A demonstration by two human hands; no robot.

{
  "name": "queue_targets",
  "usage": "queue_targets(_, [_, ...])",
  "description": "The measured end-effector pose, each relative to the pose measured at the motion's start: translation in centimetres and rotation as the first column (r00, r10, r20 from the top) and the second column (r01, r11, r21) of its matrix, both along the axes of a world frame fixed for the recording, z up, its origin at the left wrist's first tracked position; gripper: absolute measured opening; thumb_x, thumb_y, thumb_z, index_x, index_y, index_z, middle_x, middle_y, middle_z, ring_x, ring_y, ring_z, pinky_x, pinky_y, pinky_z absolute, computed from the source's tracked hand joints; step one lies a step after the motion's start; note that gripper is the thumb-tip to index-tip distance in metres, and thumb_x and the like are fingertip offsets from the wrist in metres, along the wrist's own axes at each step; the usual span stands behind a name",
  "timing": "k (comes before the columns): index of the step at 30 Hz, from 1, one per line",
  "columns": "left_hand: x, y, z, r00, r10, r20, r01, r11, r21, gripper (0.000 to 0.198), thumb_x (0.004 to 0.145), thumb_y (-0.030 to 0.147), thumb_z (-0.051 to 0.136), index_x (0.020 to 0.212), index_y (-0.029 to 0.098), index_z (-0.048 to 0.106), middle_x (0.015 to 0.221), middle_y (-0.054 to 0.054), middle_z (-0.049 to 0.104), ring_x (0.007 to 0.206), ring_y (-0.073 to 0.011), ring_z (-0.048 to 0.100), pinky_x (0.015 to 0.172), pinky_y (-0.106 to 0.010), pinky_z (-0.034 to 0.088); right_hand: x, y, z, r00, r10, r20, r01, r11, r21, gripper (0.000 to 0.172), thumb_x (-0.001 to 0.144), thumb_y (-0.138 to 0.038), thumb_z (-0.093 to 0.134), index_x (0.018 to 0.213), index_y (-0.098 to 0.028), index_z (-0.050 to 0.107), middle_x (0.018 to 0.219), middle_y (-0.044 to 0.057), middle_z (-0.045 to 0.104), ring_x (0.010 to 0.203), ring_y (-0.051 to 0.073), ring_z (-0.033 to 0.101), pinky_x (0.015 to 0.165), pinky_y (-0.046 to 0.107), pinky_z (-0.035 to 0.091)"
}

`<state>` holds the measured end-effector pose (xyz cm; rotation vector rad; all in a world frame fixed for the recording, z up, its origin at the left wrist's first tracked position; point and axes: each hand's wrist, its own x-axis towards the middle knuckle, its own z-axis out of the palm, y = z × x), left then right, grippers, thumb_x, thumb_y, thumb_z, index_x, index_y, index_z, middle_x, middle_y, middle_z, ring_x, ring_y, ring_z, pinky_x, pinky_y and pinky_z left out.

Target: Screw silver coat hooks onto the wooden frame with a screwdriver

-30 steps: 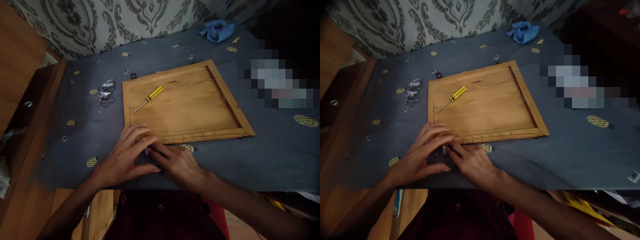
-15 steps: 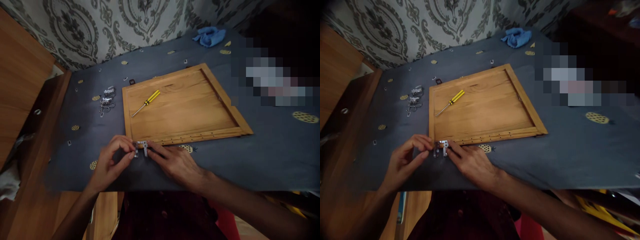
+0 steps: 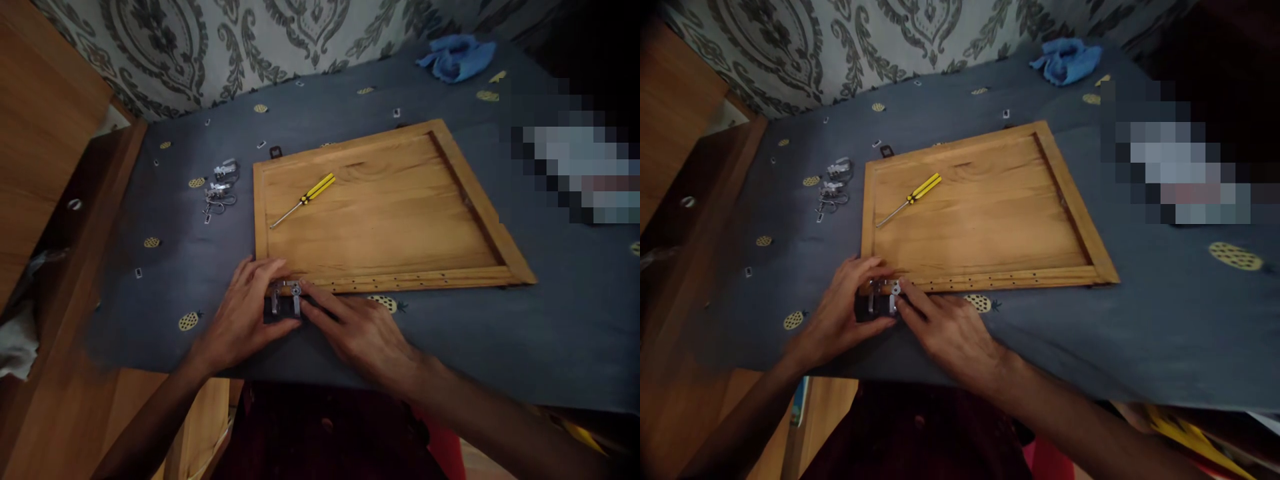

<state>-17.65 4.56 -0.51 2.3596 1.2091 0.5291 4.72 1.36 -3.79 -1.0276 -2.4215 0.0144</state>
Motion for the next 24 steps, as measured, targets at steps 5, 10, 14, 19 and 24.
queue_targets(5, [-0.15, 0.14, -0.07, 1.000, -0.009, -0.012, 0.009, 1.000, -0.007, 0.078, 0.084, 0.039, 0.078, 0.148, 0.027, 0.036, 0.138, -0.012, 0.060, 0.134, -0.0332, 0.052, 0.116, -0.062, 0.037, 0.09, -0.01, 0.24, 1.000, 0.007, 0.009, -0.007, 1.000, -0.014, 0.041, 0.086, 0.002, 0.051, 0.118, -0.013, 0.071, 0.129, 0.013, 0.072, 0.082, 0.017, 0.073, 0.065, 0.029, 0.060])
queue_targets(10, [-0.11, 0.21, -0.13, 1.000, -0.015, 0.024, 0.015, 1.000, 0.006, 0.072, 0.084, 0.038, 0.078, 0.144, 0.027, 0.040, 0.136, -0.011, 0.061, 0.132, -0.0325, 0.054, 0.116, -0.062, 0.037, 0.07, 0.11, 0.52, 1.000, 0.004, 0.007, -0.004, 1.000, 0.022, 0.039, 0.088, 0.002, 0.047, 0.113, -0.013, 0.072, 0.129, 0.012, 0.072, 0.077, 0.016, 0.073, 0.061, 0.030, 0.059])
queue_targets(14, [0.05, 0.24, -0.41, 0.997, -0.041, 0.068, 0.041, 0.999, 0.008, 0.080, 0.085, 0.037, 0.078, 0.149, 0.027, 0.031, 0.129, -0.010, 0.067, 0.129, -0.0310, 0.058, 0.119, -0.064, 0.032, 0.11, 0.06, 0.58, 0.999, -0.007, 0.031, 0.007, 1.000, 0.005, 0.039, 0.090, 0.001, 0.045, 0.115, -0.015, 0.072, 0.126, 0.010, 0.074, 0.078, 0.016, 0.074, 0.062, 0.030, 0.059])
queue_targets(19, [0.02, 0.23, -0.72, 0.996, -0.041, 0.083, 0.041, 0.999, 0.006, 0.078, 0.085, 0.035, 0.078, 0.148, 0.025, 0.033, 0.126, -0.009, 0.068, 0.129, -0.0304, 0.058, 0.121, -0.063, 0.031, 0.12, 0.04, 0.39, 1.000, 0.000, 0.006, 0.000, 1.000, 0.016, 0.042, 0.089, 0.002, 0.042, 0.114, -0.014, 0.072, 0.127, 0.011, 0.073, 0.079, 0.016, 0.074, 0.063, 0.030, 0.059])
queue_targets(24, [-0.14, 0.20, -0.79, 0.996, -0.037, 0.076, 0.036, 0.999, 0.012, 0.078, 0.086, 0.038, 0.077, 0.148, 0.026, 0.031, 0.123, -0.008, 0.069, 0.128, -0.0297, 0.059, 0.121, -0.061, 0.030, 0.11, 0.07, 0.43, 1.000, -0.002, 0.013, 0.002, 1.000, 0.003, 0.043, 0.088, 0.003, 0.043, 0.115, -0.014, 0.071, 0.125, 0.011, 0.074, 0.077, 0.015, 0.072, 0.062, 0.028, 0.058])
